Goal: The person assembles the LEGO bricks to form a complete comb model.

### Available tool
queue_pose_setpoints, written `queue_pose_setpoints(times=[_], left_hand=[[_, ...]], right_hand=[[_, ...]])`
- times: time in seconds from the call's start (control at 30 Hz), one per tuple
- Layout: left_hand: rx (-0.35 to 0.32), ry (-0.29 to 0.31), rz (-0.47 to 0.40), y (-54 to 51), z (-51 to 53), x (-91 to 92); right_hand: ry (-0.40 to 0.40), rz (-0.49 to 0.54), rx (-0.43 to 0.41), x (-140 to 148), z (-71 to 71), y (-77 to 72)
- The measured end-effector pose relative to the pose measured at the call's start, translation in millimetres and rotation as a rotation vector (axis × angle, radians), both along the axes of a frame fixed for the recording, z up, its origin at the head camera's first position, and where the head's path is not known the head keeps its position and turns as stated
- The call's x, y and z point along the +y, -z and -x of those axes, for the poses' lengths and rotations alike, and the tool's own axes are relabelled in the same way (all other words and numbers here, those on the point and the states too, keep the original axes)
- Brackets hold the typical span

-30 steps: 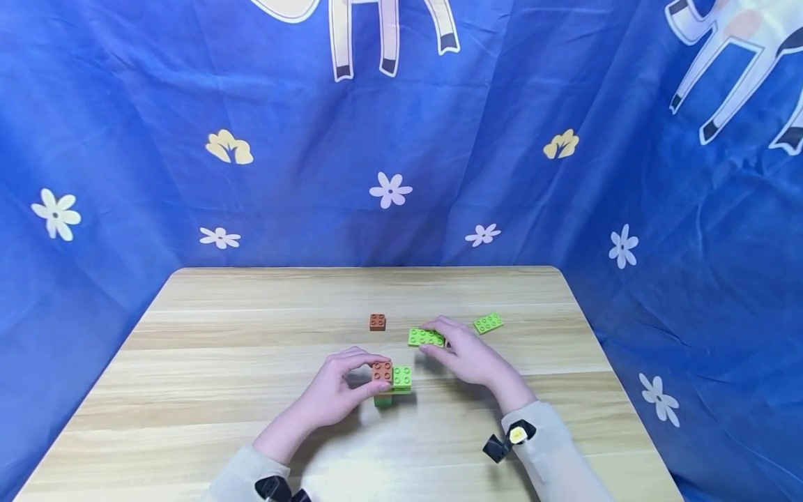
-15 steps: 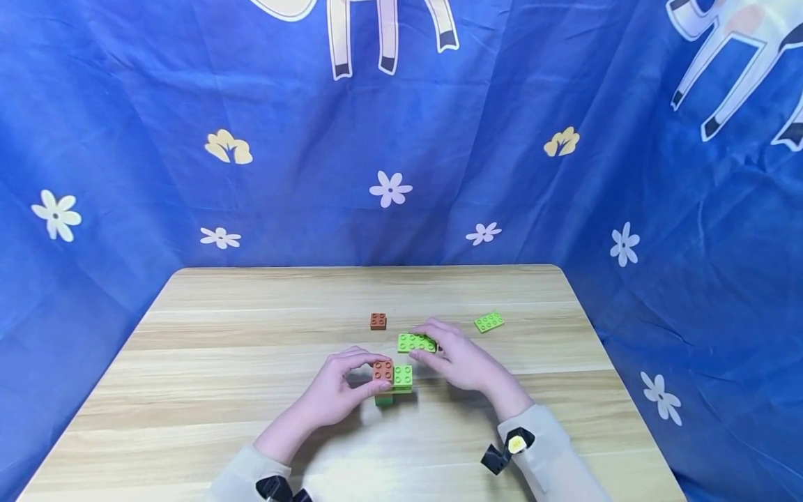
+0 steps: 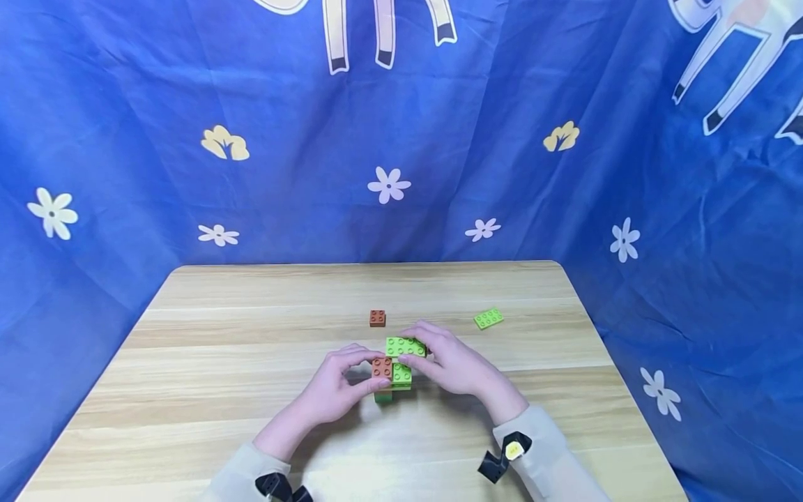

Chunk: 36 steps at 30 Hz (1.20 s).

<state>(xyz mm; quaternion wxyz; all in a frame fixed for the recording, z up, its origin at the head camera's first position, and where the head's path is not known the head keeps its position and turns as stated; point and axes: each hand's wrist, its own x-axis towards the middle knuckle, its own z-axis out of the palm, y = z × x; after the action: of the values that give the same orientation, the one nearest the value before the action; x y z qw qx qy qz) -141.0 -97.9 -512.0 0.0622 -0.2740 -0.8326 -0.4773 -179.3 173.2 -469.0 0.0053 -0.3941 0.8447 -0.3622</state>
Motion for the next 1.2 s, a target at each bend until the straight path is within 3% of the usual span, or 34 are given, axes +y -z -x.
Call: queue_pose_setpoints(times=[0.33, 0.57, 1.03, 1.2], left_hand=[[-0.018, -0.002, -0.007, 0.0, 0.7, -0.3], [-0.024, 0.002, -0.019, -0.4, 0.3, 0.4], [-0.096, 0.009, -0.045, 2.5, -0.1, 0.2], [-0.092, 0.012, -0.045, 1.1, 0.8, -0.3]], right_hand=[[-0.039, 0.014, -0.009, -7, -6.0, -6.7], [-0.110, 0.037, -0.013, -13, -10.2, -8.1], [-0.152, 0.023, 0.005, -17, -13.6, -2.0], [-0.177, 0.016, 0.042, -20, -12.0, -2.7]])
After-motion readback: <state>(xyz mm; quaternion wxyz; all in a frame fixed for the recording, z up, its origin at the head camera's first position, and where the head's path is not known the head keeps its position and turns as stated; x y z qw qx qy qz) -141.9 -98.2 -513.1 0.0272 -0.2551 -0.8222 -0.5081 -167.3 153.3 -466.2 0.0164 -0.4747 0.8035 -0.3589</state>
